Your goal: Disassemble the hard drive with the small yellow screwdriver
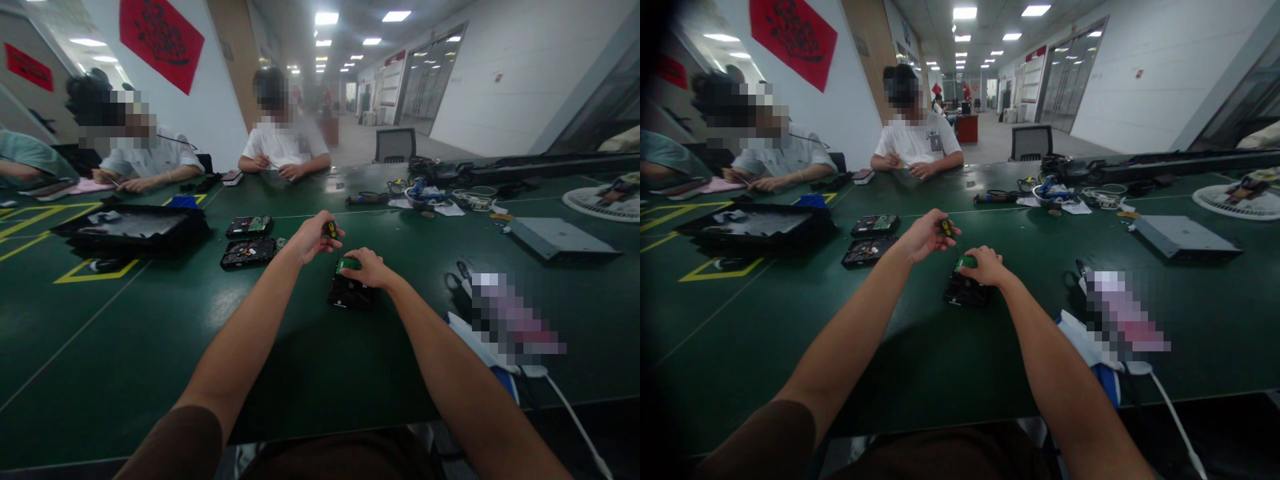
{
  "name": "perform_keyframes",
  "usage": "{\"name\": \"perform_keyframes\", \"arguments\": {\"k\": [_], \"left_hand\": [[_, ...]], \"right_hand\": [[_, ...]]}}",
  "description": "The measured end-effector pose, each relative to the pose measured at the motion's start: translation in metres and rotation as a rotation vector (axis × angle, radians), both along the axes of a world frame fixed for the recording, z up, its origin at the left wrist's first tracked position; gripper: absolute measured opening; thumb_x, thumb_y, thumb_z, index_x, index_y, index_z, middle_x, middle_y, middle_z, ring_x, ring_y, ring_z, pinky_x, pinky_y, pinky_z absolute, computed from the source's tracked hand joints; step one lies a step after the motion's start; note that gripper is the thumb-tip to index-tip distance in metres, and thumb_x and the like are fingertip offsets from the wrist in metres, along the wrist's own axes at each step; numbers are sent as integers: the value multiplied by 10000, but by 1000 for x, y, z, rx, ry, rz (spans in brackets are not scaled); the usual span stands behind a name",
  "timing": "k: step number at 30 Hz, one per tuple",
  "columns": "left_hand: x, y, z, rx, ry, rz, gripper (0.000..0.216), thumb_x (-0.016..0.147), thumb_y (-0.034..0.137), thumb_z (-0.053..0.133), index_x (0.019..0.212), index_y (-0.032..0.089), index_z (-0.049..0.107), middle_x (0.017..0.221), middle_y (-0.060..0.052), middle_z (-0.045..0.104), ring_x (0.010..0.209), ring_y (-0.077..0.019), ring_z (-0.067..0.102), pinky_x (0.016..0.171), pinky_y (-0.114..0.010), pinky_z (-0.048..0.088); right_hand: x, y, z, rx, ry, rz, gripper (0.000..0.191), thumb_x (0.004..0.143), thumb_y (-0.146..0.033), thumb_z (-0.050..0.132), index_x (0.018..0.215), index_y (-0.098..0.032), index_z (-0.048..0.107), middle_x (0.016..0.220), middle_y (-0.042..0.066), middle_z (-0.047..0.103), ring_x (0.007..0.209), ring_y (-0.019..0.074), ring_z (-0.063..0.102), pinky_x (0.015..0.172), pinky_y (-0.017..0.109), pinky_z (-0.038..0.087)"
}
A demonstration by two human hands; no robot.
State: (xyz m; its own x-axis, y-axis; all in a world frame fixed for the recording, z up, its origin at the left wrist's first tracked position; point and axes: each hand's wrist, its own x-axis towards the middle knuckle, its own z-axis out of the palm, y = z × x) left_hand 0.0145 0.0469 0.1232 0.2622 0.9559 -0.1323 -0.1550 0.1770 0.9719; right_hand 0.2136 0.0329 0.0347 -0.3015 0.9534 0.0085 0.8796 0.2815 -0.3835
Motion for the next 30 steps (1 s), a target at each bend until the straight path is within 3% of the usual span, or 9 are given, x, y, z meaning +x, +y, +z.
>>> {"name": "perform_keyframes", "arguments": {"k": [4,11,18,25,30], "left_hand": [[-1,-1,0,13,10,13,247,902,386,582,918,152,661,837,-82,714,544,-144,667,448,-232,438],[0,-1,0,-30,-24,-21,208,906,375,593,959,174,599,952,-120,756,576,-159,698,456,-231,452],[0,-1,1,0,-5,14,232,895,368,585,925,151,660,843,-78,710,531,-132,659,416,-212,410],[1,-1,0,-19,-42,14,188,896,365,579,921,179,594,947,-126,756,603,-174,709,450,-232,448],[0,-1,0,17,-4,33,226,894,366,587,917,154,663,829,-84,698,566,-150,677,457,-228,449]], "right_hand": [[0,-1,1,-3,3,4,564,901,-631,683,1377,-331,648,1373,116,612,1312,361,541,1056,519,434],[-1,-1,-2,10,-3,-1,565,913,-631,672,1388,-328,634,1373,116,609,1318,358,535,1054,515,433],[0,0,-2,8,-2,-2,551,909,-632,680,1370,-333,644,1350,114,615,1315,360,539,1058,515,432],[0,0,-2,-1,9,5,573,906,-634,679,1391,-332,633,1376,120,602,1315,364,532,1056,522,427],[0,-1,0,5,7,2,569,905,-632,684,1385,-329,643,1369,121,609,1315,363,535,1049,517,434]]}}
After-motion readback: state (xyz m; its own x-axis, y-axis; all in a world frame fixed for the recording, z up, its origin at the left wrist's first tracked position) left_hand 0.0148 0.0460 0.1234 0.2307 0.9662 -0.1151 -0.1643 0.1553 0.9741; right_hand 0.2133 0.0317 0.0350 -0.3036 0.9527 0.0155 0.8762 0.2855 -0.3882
